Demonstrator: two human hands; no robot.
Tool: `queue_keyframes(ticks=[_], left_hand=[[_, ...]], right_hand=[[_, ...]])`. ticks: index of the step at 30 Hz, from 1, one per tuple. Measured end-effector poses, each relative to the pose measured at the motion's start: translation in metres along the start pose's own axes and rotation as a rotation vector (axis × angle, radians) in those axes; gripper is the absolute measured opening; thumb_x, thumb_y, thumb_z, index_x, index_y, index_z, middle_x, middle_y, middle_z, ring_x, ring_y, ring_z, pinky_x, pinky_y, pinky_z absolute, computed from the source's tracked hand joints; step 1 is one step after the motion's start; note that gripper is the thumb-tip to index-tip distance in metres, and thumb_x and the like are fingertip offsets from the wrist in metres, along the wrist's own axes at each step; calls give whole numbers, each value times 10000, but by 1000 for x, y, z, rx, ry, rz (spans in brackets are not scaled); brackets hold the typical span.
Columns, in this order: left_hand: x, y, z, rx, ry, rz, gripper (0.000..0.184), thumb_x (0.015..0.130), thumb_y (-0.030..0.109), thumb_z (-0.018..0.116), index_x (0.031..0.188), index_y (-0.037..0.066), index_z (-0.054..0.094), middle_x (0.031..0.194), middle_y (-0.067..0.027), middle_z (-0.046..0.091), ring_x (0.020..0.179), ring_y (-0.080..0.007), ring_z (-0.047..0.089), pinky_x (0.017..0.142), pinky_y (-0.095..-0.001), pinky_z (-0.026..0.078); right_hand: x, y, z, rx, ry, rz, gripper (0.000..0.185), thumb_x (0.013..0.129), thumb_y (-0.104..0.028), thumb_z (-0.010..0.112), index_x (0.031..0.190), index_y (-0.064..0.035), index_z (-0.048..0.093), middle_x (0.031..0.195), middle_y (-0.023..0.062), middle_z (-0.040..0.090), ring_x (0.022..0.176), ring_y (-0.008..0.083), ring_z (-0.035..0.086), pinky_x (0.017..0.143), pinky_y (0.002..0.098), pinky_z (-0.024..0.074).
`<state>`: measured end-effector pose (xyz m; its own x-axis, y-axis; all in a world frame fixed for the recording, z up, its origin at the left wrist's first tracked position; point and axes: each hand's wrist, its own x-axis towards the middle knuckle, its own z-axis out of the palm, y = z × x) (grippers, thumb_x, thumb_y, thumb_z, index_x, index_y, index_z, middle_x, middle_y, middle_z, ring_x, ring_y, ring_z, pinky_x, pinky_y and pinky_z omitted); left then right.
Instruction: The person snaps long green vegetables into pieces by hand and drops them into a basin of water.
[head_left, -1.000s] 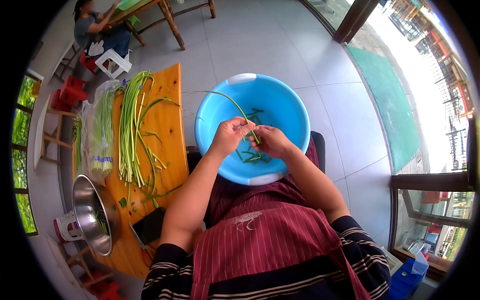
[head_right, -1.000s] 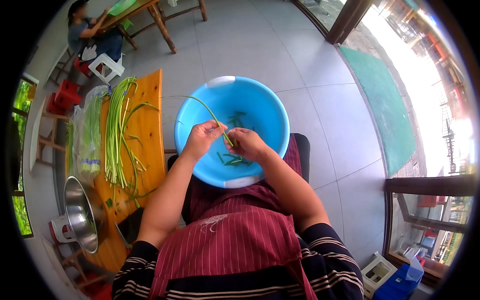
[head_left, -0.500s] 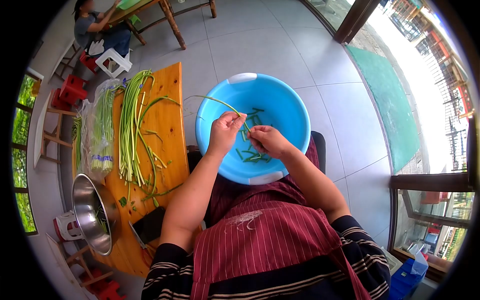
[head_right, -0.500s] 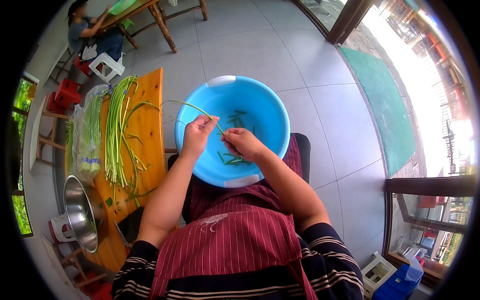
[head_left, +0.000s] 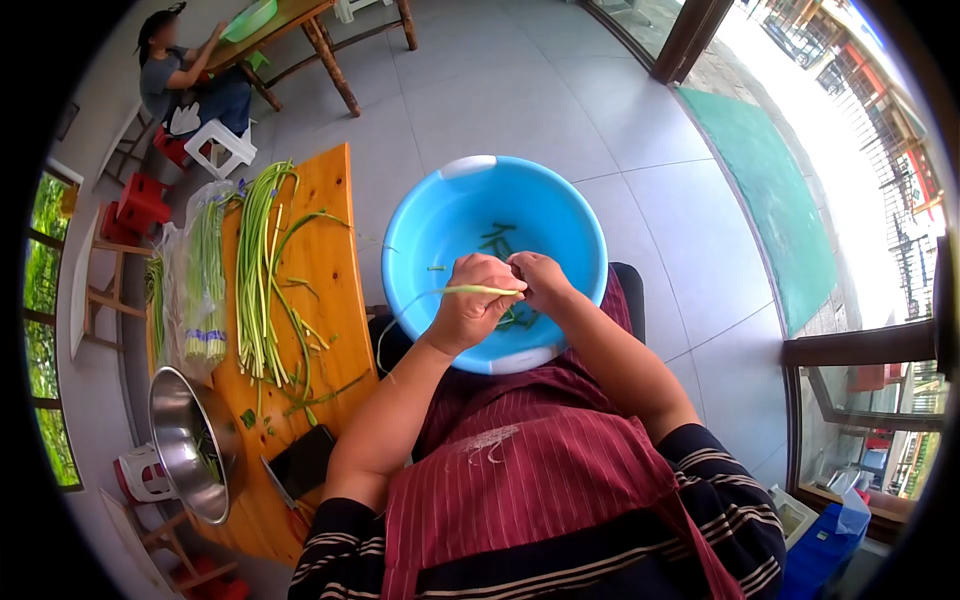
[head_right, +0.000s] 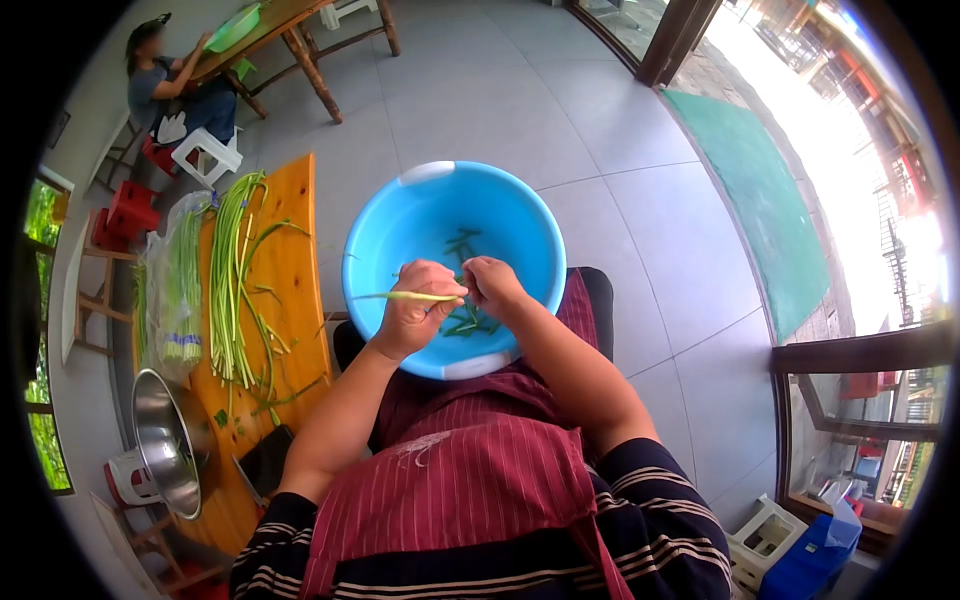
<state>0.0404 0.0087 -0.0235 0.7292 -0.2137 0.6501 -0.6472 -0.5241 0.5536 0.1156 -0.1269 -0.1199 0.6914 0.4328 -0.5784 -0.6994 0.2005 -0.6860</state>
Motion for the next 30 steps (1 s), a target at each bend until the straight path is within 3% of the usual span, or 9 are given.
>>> queue_keyframes(ticks=[2, 3, 5, 9, 14, 19, 23, 25, 30], left_hand=[[-2, -5, 3, -250, -10, -386, 85, 754, 111, 630, 812, 50, 622, 775, -55, 583, 790, -186, 541, 712, -291, 435], [-2, -10, 1, -249, -9, -387, 85, 754, 111, 630, 812, 50, 622, 775, -55, 583, 790, -186, 541, 712, -291, 435], [-5, -20, -4, -719, -60, -927, 133, 790, 128, 598, 820, -1, 614, 792, -19, 586, 731, -126, 544, 685, -236, 425], [-7, -32, -9, -807, 109, -981, 171, 807, 156, 582, 852, -4, 619, 752, -19, 588, 725, -83, 529, 690, -224, 419], [-8, -35, -14, -855, -16, -967, 211, 810, 199, 584, 885, 4, 605, 792, -31, 593, 749, -88, 515, 717, -231, 394], [-6, -35, -14, -837, 278, -1075, 192, 810, 219, 586, 864, 37, 615, 762, 18, 570, 730, -58, 496, 626, -195, 373], [-3, -29, -13, -577, 196, -1045, 122, 777, 174, 619, 840, 69, 623, 791, 4, 581, 791, -105, 522, 640, -241, 405], [-1, -23, -8, 130, 93, -281, 94, 721, 147, 656, 797, 99, 629, 772, 4, 588, 748, -163, 527, 671, -282, 410], [5, -1, -5, -28, 81, -112, 78, 706, 138, 657, 738, 81, 614, 804, -13, 590, 841, -212, 545, 765, -317, 416]], right_hand=[[-28, -15, 13, 13, -98, 79, 135, 845, -170, 462, 861, -47, 514, 701, 34, 504, 560, 123, 487, 483, 242, 414], [-40, -26, 22, 34, -202, 131, 140, 852, -167, 453, 893, -45, 510, 733, 38, 518, 609, 131, 524, 526, 247, 453], [-51, -35, 27, 27, -319, 148, 162, 870, -174, 437, 952, -47, 497, 774, 43, 533, 706, 139, 557, 606, 244, 484], [-59, -45, 36, -2, -430, 170, 193, 892, -203, 407, 965, -50, 500, 761, 33, 525, 660, 117, 523, 565, 220, 454], [-60, -48, 41, 41, -478, 210, 167, 879, -194, 443, 894, -47, 522, 672, 3, 471, 555, 87, 439, 514, 189, 400], [-52, -39, 39, -62, -395, 152, 148, 847, -174, 474, 809, -39, 520, 624, -9, 428, 511, 65, 363, 447, 182, 301], [-43, -35, 37, -165, -340, 91, 149, 835, -171, 478, 790, -37, 524, 595, -9, 419, 472, 74, 359, 411, 197, 283], [-32, -28, 36, -222, -254, -2, 139, 820, -159, 483, 776, -36, 526, 560, -8, 412, 432, 76, 346, 383, 212, 267], [-14, -16, 22, -224, -90, -16, 137, 824, -157, 475, 781, -38, 527, 561, 3, 446, 437, 87, 391, 388, 226, 294]])
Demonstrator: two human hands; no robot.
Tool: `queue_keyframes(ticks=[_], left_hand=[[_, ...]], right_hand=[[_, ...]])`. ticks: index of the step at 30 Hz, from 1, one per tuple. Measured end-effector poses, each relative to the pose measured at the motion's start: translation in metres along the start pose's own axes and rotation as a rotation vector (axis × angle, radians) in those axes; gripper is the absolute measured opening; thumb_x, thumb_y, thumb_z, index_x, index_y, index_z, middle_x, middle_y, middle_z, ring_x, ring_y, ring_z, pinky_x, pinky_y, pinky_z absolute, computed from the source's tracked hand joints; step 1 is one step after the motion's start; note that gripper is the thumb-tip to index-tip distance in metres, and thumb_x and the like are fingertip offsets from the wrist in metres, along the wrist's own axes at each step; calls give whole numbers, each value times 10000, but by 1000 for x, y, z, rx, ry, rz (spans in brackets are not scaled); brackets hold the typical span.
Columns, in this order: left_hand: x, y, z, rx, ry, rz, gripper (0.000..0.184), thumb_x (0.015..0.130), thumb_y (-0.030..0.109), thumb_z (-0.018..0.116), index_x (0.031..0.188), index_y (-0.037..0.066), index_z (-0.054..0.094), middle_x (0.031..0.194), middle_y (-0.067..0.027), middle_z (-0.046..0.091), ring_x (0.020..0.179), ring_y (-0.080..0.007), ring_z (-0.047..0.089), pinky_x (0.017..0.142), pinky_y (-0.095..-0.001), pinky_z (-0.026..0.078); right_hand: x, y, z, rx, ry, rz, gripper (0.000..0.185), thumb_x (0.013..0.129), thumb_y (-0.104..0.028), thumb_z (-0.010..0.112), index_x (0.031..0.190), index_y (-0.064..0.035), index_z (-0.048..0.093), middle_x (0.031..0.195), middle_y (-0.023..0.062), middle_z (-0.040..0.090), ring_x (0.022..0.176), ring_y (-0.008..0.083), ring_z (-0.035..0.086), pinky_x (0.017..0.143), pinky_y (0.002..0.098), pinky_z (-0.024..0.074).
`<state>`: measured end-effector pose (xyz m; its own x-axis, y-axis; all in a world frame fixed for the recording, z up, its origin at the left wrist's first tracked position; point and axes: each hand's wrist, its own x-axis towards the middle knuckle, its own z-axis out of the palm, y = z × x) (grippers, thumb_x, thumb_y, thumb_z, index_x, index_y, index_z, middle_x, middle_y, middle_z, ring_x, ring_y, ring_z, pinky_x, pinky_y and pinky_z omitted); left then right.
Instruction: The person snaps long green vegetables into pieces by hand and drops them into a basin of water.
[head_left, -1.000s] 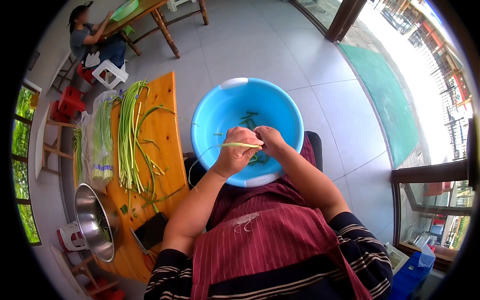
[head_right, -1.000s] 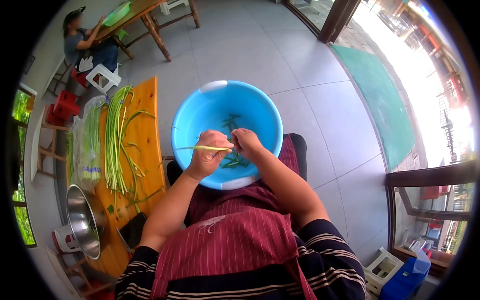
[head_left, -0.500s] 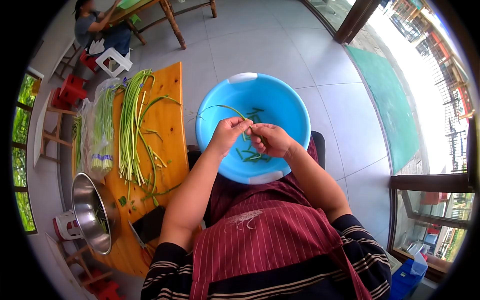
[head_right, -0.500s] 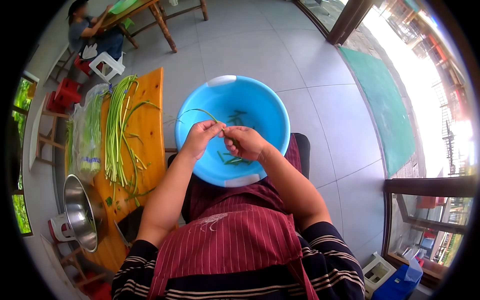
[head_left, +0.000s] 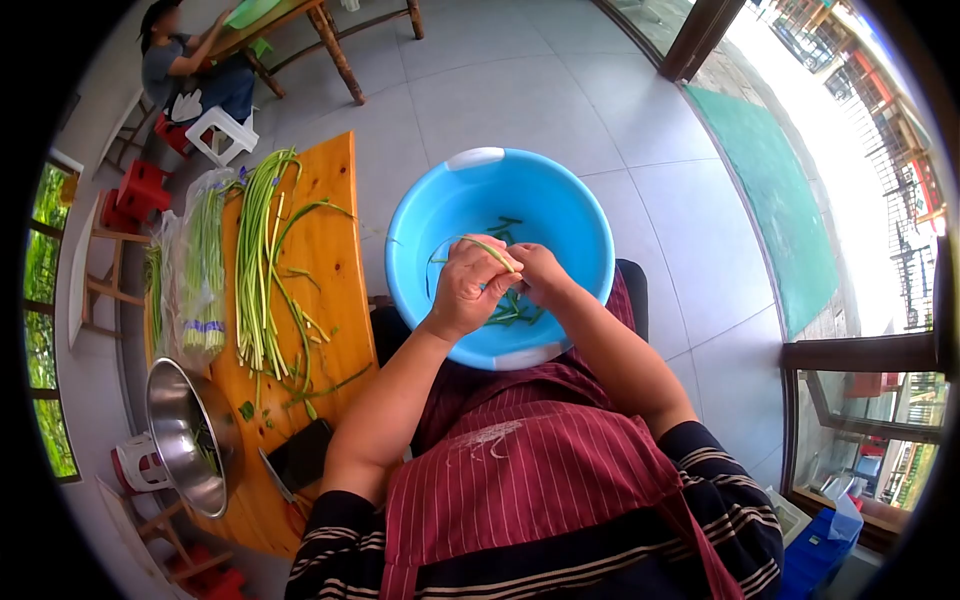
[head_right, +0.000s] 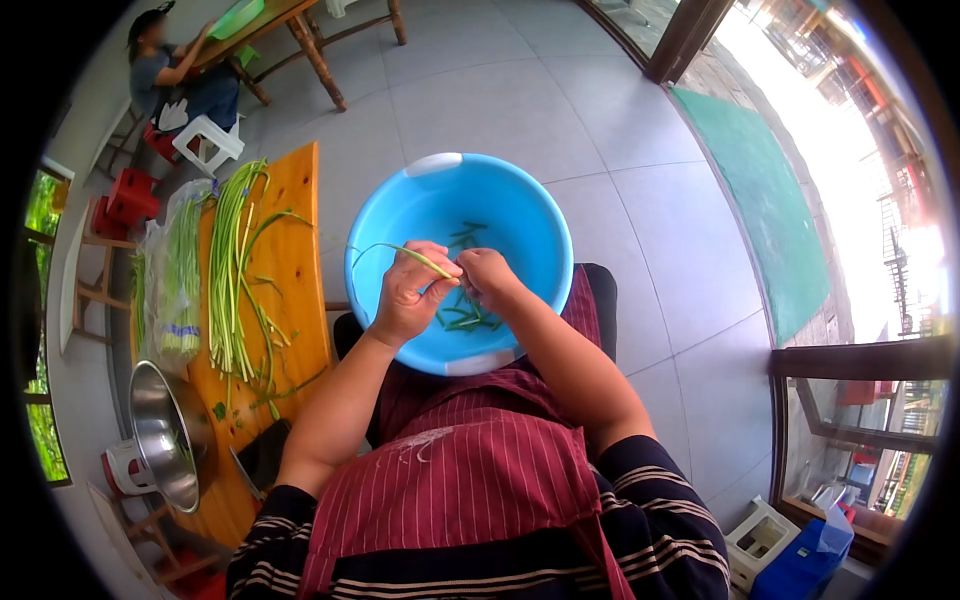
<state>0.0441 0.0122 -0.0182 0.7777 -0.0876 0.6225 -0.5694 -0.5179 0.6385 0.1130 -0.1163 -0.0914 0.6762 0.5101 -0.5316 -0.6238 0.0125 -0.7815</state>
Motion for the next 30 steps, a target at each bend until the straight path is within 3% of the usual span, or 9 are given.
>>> queue_keyframes(ticks=[1, 3, 4, 7, 9, 11, 15, 17, 30], left_hand=[[1, -3, 0, 0, -2, 5, 78, 706, 138, 657, 738, 81, 614, 804, -13, 590, 841, -212, 545, 765, -317, 416], [-5, -14, -2, -174, -61, -394, 78, 759, 155, 626, 762, 77, 625, 848, -34, 587, 844, -206, 548, 797, -309, 407], [-10, -27, -1, -487, -21, -601, 123, 798, 169, 595, 794, 52, 635, 879, -41, 584, 866, -174, 539, 819, -294, 398], [-9, -36, -8, -621, -41, -805, 146, 811, 147, 580, 851, 10, 615, 903, -42, 581, 924, -130, 501, 809, -270, 405], [-8, -34, -10, -656, -81, -835, 174, 811, 165, 580, 880, 9, 609, 906, -26, 579, 874, -115, 505, 801, -262, 401], [-8, -34, -11, -831, -150, -1029, 195, 815, 180, 578, 914, 14, 601, 908, -14, 578, 840, -87, 499, 777, -249, 391], [-7, -31, -13, -807, -111, -966, 203, 818, 205, 578, 943, 46, 595, 880, -3, 580, 805, -72, 494, 745, -243, 381], [-3, -30, -14, -972, 205, -1124, 187, 810, 226, 592, 914, 71, 605, 804, 13, 577, 759, -67, 512, 714, -220, 375], [-11, -42, -12, -948, 189, -1018, 164, 815, 212, 589, 898, 70, 604, 776, 28, 567, 734, -49, 512, 682, -219, 382]], right_hand=[[0, -4, -1, 70, 39, 105, 139, 829, -160, 468, 787, -40, 526, 588, 13, 475, 460, 91, 416, 403, 225, 318], [-5, -5, -4, 137, -30, 131, 141, 840, -166, 460, 809, -43, 521, 632, 21, 496, 502, 102, 451, 445, 229, 365], [-13, -6, -1, 205, -99, 160, 144, 851, -171, 451, 830, -45, 516, 677, 30, 517, 545, 113, 487, 487, 233, 413], [-39, -27, 14, 221, -176, 136, 147, 873, -183, 439, 869, -51, 504, 748, 34, 526, 626, 123, 521, 594, 248, 468], [-50, -40, 22, 242, -194, 126, 154, 887, -185, 423, 911, -53, 498, 746, 35, 525, 635, 130, 524, 588, 251, 467], [-49, -42, 23, 266, -214, 115, 165, 901, -186, 407, 953, -56, 493, 744, 36, 525, 644, 137, 528, 581, 254, 466], [-39, -32, 14, 264, -328, 92, 182, 909, -185, 391, 947, -42, 497, 720, 21, 495, 630, 118, 488, 580, 242, 435], [-39, -30, 14, 268, -370, 91, 187, 909, -186, 392, 945, -36, 497, 711, 15, 482, 617, 111, 470, 574, 235, 421], [-34, -24, 16, 88, -299, 48, 145, 865, -144, 428, 833, -32, 515, 635, -2, 435, 520, 70, 383, 445, 200, 310]])
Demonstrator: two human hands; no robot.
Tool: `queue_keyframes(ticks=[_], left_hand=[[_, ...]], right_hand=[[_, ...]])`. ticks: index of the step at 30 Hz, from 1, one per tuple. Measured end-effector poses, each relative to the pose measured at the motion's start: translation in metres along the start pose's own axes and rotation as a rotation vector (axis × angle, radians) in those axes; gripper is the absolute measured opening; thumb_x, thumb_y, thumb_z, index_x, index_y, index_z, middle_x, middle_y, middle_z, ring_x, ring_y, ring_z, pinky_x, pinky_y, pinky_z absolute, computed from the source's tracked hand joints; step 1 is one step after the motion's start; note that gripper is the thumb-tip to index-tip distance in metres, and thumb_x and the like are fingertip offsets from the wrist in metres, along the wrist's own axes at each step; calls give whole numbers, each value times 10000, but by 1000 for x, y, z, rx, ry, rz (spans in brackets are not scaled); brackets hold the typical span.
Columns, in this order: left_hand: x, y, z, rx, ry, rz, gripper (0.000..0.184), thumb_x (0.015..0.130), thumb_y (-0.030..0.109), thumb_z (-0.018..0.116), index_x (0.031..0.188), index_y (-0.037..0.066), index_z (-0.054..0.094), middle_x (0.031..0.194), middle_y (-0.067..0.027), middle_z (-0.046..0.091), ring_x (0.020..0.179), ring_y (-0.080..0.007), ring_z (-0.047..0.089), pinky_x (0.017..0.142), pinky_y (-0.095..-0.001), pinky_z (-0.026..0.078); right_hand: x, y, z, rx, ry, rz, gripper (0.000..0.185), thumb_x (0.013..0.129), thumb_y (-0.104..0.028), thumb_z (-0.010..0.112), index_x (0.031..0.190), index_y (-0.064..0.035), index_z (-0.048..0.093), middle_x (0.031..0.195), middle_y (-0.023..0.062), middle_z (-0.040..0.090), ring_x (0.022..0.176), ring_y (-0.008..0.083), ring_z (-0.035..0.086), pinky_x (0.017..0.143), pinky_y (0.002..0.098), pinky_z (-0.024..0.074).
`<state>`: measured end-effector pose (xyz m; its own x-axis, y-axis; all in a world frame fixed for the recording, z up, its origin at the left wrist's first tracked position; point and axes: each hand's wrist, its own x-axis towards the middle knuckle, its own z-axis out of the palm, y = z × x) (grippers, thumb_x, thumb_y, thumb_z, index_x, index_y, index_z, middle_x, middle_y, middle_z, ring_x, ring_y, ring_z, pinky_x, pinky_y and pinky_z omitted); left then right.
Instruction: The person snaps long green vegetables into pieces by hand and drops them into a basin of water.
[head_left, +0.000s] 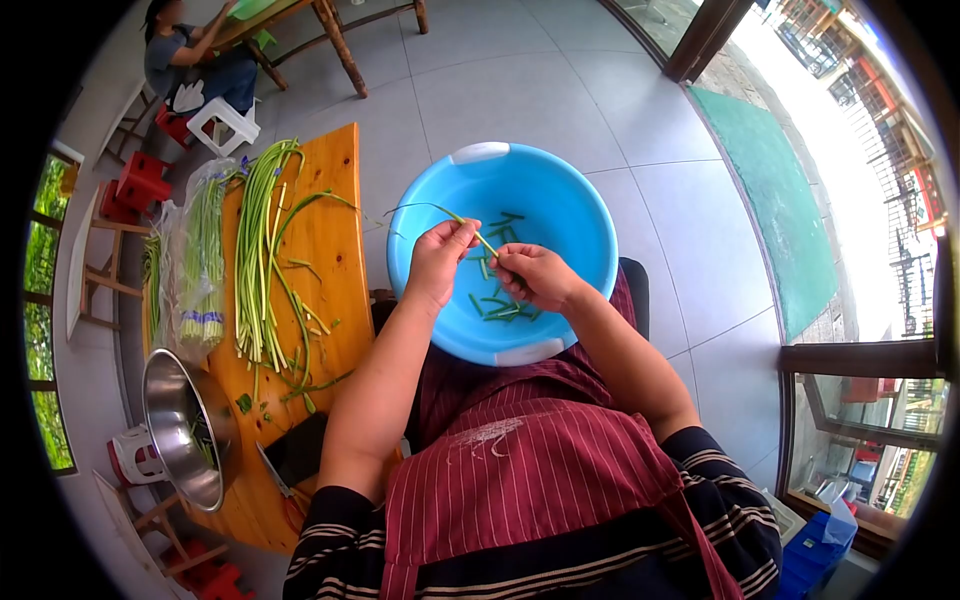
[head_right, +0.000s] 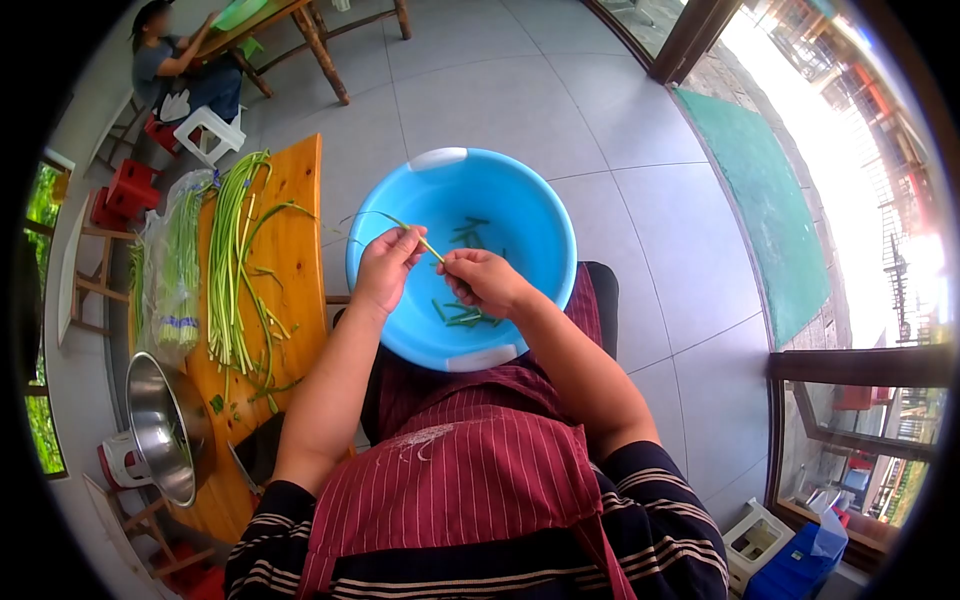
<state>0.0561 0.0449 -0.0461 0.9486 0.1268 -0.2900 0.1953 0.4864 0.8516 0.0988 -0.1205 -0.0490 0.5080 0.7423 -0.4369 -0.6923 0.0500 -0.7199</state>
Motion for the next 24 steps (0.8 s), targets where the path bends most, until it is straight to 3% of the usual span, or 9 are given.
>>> queue_keyframes(ticks=[3, 5, 6, 8, 11, 13, 14, 17, 24], left_hand=[[-9, 1, 13, 415, 43, 230, 141, 796, 184, 605, 882, 72, 609, 762, 17, 574, 731, -89, 533, 696, -254, 397], [-16, 7, 24, 1035, -168, 997, 89, 756, 111, 625, 829, 61, 616, 766, -37, 586, 736, -175, 553, 697, -264, 428], [-23, 9, 33, 992, -195, 987, 119, 721, 106, 643, 830, 68, 615, 782, -70, 590, 736, -230, 557, 694, -273, 437], [-25, 1, 34, 964, -201, 918, 106, 731, 100, 635, 827, 62, 610, 788, -73, 592, 736, -230, 561, 693, -279, 442], [-19, 3, 29, 861, -147, 675, 89, 762, 94, 611, 830, 40, 592, 793, -67, 596, 742, -189, 569, 690, -282, 449], [-13, 7, 25, 722, 88, 533, 106, 766, 108, 610, 828, 26, 582, 754, -76, 606, 708, -180, 580, 649, -280, 456], [-9, 5, 20, 689, 108, 541, 120, 771, 120, 614, 816, 13, 584, 752, -66, 611, 715, -139, 579, 648, -260, 451], [-5, 1, 14, 626, 119, 429, 126, 765, 122, 622, 803, 7, 587, 740, -49, 605, 695, -119, 566, 635, -245, 445], [-5, 2, 10, 432, 18, 154, 98, 778, 118, 620, 805, 29, 591, 737, -6, 575, 686, -65, 506, 663, -190, 405]], right_hand=[[5, 1, 1, -97, 95, -49, 146, 855, -148, 443, 801, -36, 519, 606, -5, 424, 477, 70, 361, 411, 200, 281], [15, 6, -5, -141, 154, -78, 148, 849, -151, 450, 791, -35, 520, 595, -5, 419, 460, 72, 353, 398, 200, 267], [28, 18, -17, -136, 241, -100, 144, 842, -156, 461, 792, -36, 523, 599, -3, 424, 464, 70, 364, 399, 196, 274], [32, 21, -23, -128, 330, -127, 142, 834, -162, 472, 793, -36, 525, 604, -1, 430, 468, 69, 375, 399, 191, 281], [32, 26, -32, -154, 317, -37, 201, 824, -180, 483, 896, -5, 551, 681, 85, 537, 559, 145, 514, 486, 240, 406], [34, 31, -35, -1184, 643, -578, 296, 827, -203, 489, 1036, 3, 535, 830, 186, 591, 752, 243, 589, 667, 307, 464], [23, 17, -24, -1125, 640, -544, 351, 833, -224, 497, 1114, -13, 502, 926, 228, 580, 878, 303, 571, 778, 342, 439], [16, 2, -14, -769, 403, -521, 309, 821, -205, 529, 1071, -24, 531, 906, 197, 595, 836, 286, 583, 741, 328, 452], [-10, -21, 23, -956, 359, -562, 180, 782, -134, 576, 911, -9, 581, 835, 155, 604, 752, 264, 589, 671, 321, 458]])
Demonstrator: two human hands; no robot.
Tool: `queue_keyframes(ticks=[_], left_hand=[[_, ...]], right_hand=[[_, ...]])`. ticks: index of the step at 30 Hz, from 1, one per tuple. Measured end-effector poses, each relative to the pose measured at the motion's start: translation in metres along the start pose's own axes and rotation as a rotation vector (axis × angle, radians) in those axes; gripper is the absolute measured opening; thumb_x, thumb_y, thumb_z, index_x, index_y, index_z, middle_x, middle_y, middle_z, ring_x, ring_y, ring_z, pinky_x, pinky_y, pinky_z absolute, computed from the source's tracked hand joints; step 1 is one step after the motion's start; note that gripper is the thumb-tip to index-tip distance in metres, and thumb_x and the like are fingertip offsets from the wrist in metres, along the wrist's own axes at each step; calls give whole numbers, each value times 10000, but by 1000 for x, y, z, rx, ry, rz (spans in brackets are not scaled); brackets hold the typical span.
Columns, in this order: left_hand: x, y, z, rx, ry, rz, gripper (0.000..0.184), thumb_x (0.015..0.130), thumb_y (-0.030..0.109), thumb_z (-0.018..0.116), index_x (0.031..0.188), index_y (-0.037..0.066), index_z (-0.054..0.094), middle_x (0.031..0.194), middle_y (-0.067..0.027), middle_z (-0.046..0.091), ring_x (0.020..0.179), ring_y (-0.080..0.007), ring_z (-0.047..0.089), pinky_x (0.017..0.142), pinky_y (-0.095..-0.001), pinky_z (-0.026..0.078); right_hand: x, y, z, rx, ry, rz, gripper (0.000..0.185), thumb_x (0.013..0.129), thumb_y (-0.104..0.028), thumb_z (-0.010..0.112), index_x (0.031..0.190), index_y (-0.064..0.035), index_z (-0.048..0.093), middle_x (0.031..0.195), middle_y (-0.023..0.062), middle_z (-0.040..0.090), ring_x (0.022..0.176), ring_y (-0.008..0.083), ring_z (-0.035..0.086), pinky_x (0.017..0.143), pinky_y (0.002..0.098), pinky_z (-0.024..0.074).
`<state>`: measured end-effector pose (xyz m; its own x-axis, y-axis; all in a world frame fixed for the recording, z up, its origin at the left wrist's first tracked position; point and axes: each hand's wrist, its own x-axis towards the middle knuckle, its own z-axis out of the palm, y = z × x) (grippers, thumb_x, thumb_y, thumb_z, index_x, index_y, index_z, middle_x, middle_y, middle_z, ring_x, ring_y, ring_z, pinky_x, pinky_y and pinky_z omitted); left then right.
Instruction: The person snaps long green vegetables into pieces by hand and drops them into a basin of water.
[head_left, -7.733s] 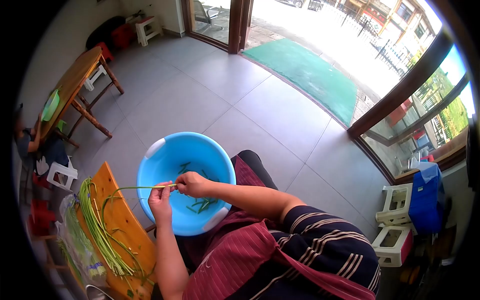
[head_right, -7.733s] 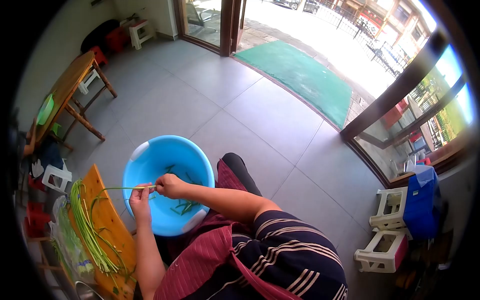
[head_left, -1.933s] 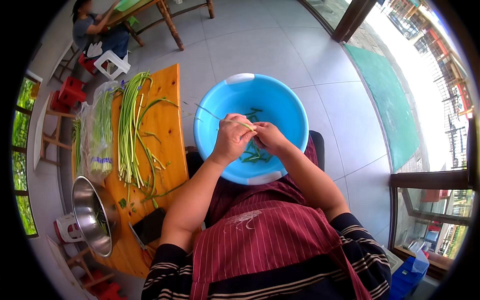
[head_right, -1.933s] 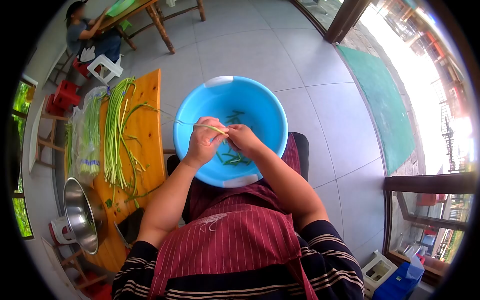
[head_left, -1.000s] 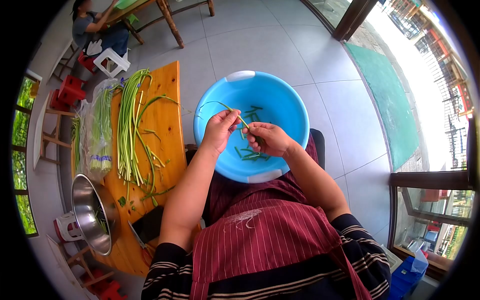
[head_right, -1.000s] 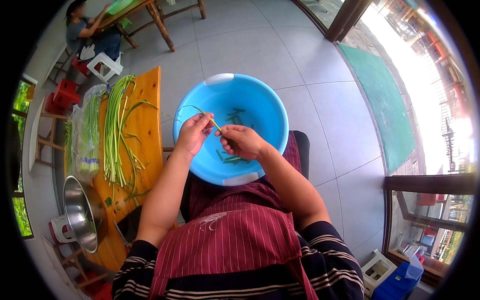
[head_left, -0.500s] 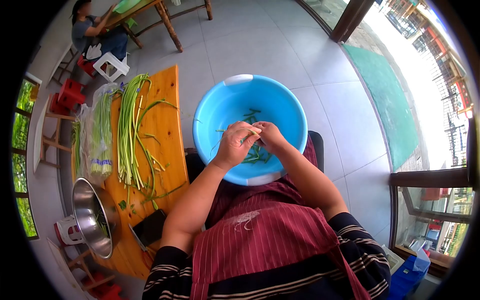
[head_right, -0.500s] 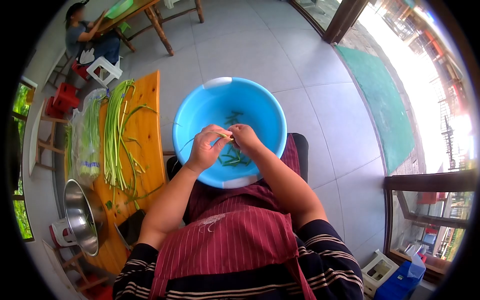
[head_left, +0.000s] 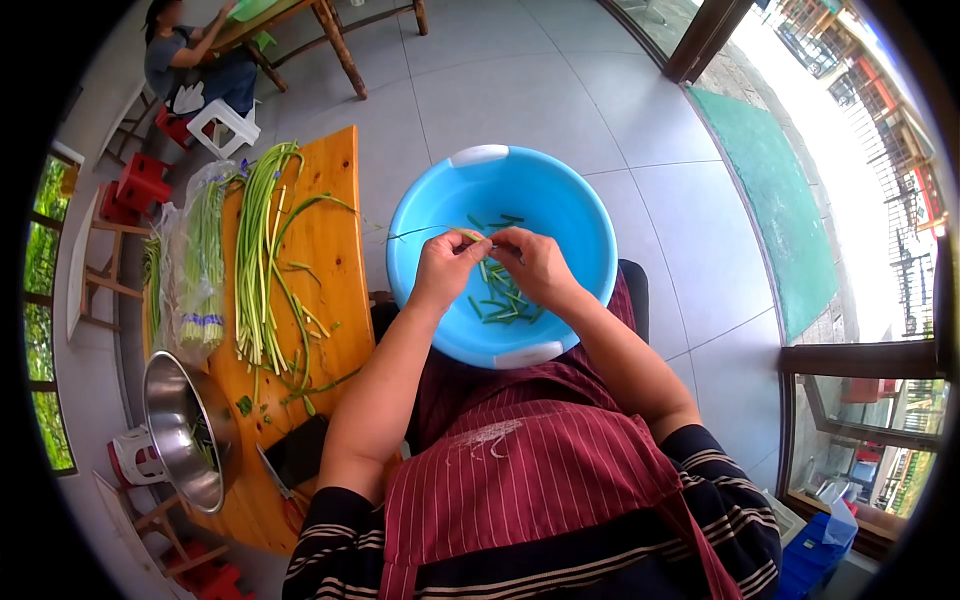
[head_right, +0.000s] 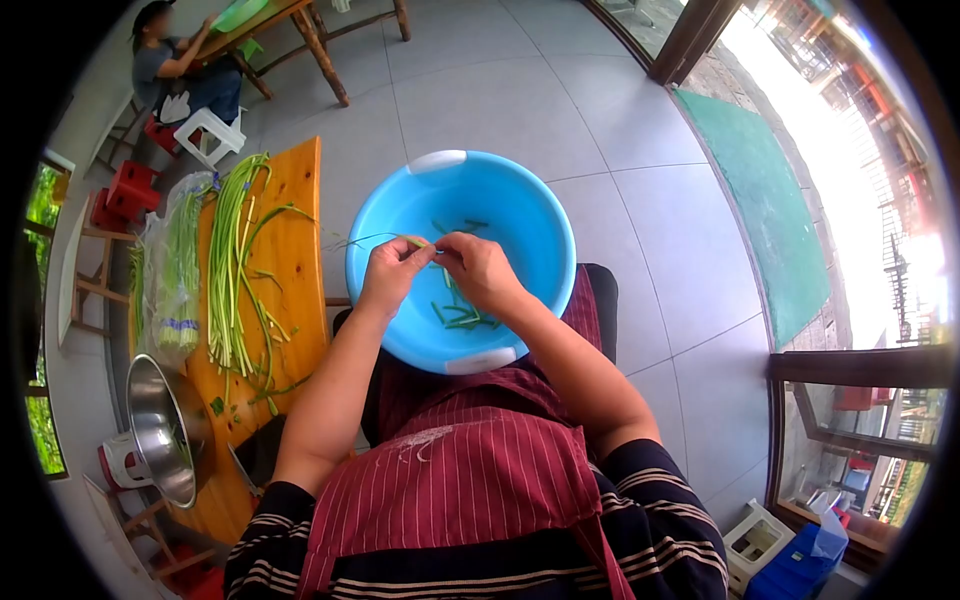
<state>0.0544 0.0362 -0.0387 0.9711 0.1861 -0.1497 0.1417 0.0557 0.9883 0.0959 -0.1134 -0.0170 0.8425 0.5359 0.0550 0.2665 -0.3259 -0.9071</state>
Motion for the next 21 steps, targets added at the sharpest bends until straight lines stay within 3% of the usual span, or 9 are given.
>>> queue_keyframes(ticks=[2, 8, 11, 14, 17, 21], left_hand=[[2, -4, -4, -103, -64, -43, 85, 776, 112, 616, 792, 32, 590, 735, -5, 572, 686, -70, 499, 676, -190, 392], [1, -7, -12, -183, -387, -142, 80, 786, 113, 596, 790, 35, 578, 754, -12, 561, 724, -80, 496, 713, -220, 389], [0, -9, -11, -378, -524, -76, 66, 797, 112, 584, 791, 47, 575, 774, -12, 551, 728, -92, 501, 723, -225, 391], [3, -11, -10, -501, -441, -132, 59, 810, 112, 568, 813, 53, 567, 788, -19, 547, 742, -111, 515, 737, -233, 395], [4, -12, -10, -422, -302, -138, 72, 815, 105, 553, 858, 47, 549, 801, -30, 561, 763, -119, 531, 743, -240, 405], [3, -8, -7, -255, -197, -138, 100, 816, 96, 538, 898, 41, 535, 816, -43, 570, 785, -127, 542, 759, -247, 413]], right_hand=[[1, 2, -3, -105, -8, -184, 122, 771, -98, 564, 851, -8, 587, 787, 147, 592, 717, 288, 569, 651, 348, 452], [2, 8, -24, -164, -252, -391, 87, 756, -55, 555, 825, -15, 592, 784, 135, 586, 718, 298, 556, 652, 347, 448], [-1, 16, -30, -134, -308, -364, 95, 747, -42, 569, 834, -21, 598, 792, 126, 588, 737, 284, 564, 656, 342, 451], [-7, 23, -26, -70, -180, -197, 114, 738, -37, 584, 849, -26, 602, 805, 122, 591, 757, 270, 568, 672, 333, 456], [-8, 34, -18, -103, -24, -92, 134, 734, -63, 602, 864, -28, 605, 821, 125, 594, 769, 262, 574, 686, 324, 459], [-7, 52, -17, -228, 170, -157, 148, 736, -82, 602, 873, -28, 606, 837, 128, 596, 773, 258, 579, 687, 316, 460]])
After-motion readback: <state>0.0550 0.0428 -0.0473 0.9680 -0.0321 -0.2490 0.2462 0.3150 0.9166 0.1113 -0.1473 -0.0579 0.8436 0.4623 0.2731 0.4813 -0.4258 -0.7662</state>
